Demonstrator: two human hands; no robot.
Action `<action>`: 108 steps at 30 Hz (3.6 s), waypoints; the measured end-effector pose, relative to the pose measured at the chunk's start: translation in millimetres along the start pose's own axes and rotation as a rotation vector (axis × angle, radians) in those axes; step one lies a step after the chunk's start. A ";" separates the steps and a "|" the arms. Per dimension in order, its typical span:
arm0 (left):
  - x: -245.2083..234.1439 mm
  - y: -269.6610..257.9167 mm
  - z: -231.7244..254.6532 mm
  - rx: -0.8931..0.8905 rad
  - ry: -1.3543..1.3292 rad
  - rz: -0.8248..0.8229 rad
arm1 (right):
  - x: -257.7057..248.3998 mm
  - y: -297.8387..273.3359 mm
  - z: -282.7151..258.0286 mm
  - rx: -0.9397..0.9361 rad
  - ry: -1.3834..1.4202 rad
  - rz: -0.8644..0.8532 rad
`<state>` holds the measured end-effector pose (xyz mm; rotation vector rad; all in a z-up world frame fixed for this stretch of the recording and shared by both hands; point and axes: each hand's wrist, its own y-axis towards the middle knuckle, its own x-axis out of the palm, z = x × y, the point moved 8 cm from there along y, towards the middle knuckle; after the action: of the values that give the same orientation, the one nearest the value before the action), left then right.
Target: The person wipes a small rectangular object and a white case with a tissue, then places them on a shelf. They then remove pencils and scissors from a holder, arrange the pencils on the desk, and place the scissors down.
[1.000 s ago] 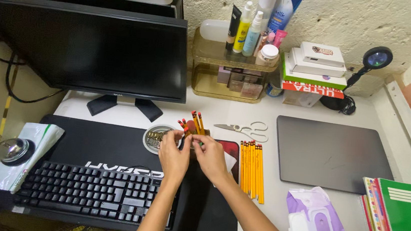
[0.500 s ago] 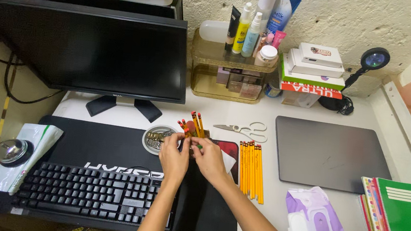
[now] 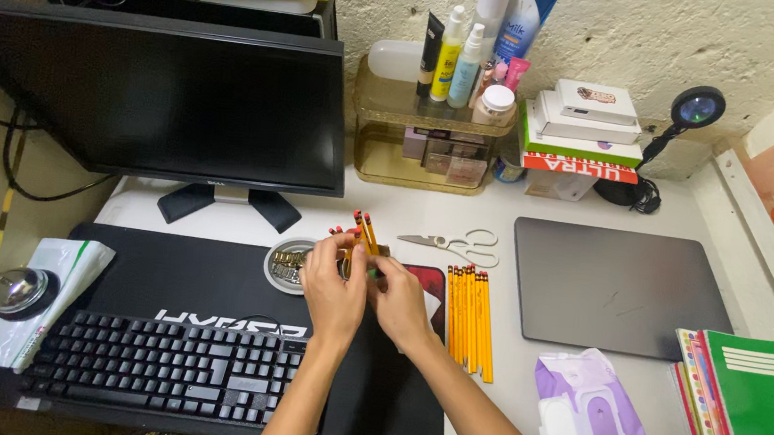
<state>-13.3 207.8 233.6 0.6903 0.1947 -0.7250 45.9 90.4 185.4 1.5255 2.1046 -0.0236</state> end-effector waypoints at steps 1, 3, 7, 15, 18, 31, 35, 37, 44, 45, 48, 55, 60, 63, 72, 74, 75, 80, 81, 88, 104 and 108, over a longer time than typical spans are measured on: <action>-0.2 1.8 4.9 0.005 -0.003 -0.003 | -3.6 -0.1 -2.9 -0.008 -0.001 0.016; 1.0 5.0 14.3 0.015 -0.010 -0.012 | -10.9 -0.2 -6.2 -0.023 -0.003 0.051; 3.8 2.9 35.9 0.080 -0.048 0.003 | -24.0 -2.8 -6.9 -0.093 0.069 0.081; 29.6 0.8 50.9 0.073 -0.129 -0.052 | -58.7 -8.5 -1.9 -0.124 0.075 0.177; 40.2 -1.3 56.6 0.081 -0.165 -0.065 | -72.3 -11.5 2.3 -0.113 0.048 0.229; 111.0 -26.9 61.3 -0.041 -0.309 -0.335 | -125.5 -38.4 51.0 -0.018 -0.030 0.354; 138.1 -42.9 59.9 -0.110 -0.273 -0.467 | -140.3 -49.5 72.2 0.069 -0.073 0.385; 150.1 -51.0 59.0 -0.109 -0.264 -0.515 | -147.5 -55.1 82.0 0.096 -0.104 0.395; 188.4 -80.3 46.5 -0.001 -0.186 -0.651 | -168.8 -74.8 112.4 0.213 -0.165 0.405; 193.5 -84.8 43.5 0.017 -0.163 -0.664 | -170.8 -77.7 116.8 0.221 -0.179 0.418; 210.2 -100.3 30.9 0.028 -0.068 -0.736 | -173.9 -85.0 135.6 0.276 -0.176 0.417; 245.6 -138.6 0.6 0.164 0.167 -0.878 | -174.9 -100.4 171.2 0.381 -0.248 0.409; 266.6 -163.7 -17.7 0.284 0.375 -1.008 | -171.8 -109.9 190.9 0.513 -0.321 0.383; 274.4 -177.1 -26.4 0.302 0.460 -1.110 | -168.6 -112.0 201.8 0.512 -0.363 0.373; 285.5 -192.0 -41.6 0.267 0.524 -1.210 | -158.7 -112.9 222.1 0.504 -0.379 0.378; 287.1 -191.8 -41.6 0.284 0.528 -1.202 | -157.1 -111.8 227.1 0.523 -0.384 0.364; 287.5 -192.0 -42.2 0.292 0.530 -1.198 | -156.2 -111.0 228.7 0.533 -0.386 0.356; 289.9 -196.4 -41.5 0.299 0.558 -1.231 | -151.8 -104.6 232.1 0.586 -0.436 0.360; 290.5 -197.0 -41.9 0.289 0.555 -1.242 | -151.5 -103.8 231.4 0.591 -0.446 0.368; 290.8 -197.5 -42.8 0.320 0.578 -1.232 | -148.0 -100.7 226.2 0.606 -0.547 0.272; 272.5 -178.5 -31.6 0.304 0.499 -1.103 | -152.5 -96.9 213.5 0.582 -0.550 0.241; 266.8 -169.3 -29.5 0.325 0.458 -1.038 | -152.5 -91.3 205.7 0.596 -0.483 0.261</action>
<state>73.7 -9.9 19.8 1.0653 0.9113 -1.6028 82.0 -141.4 48.0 1.8741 1.5651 -0.8993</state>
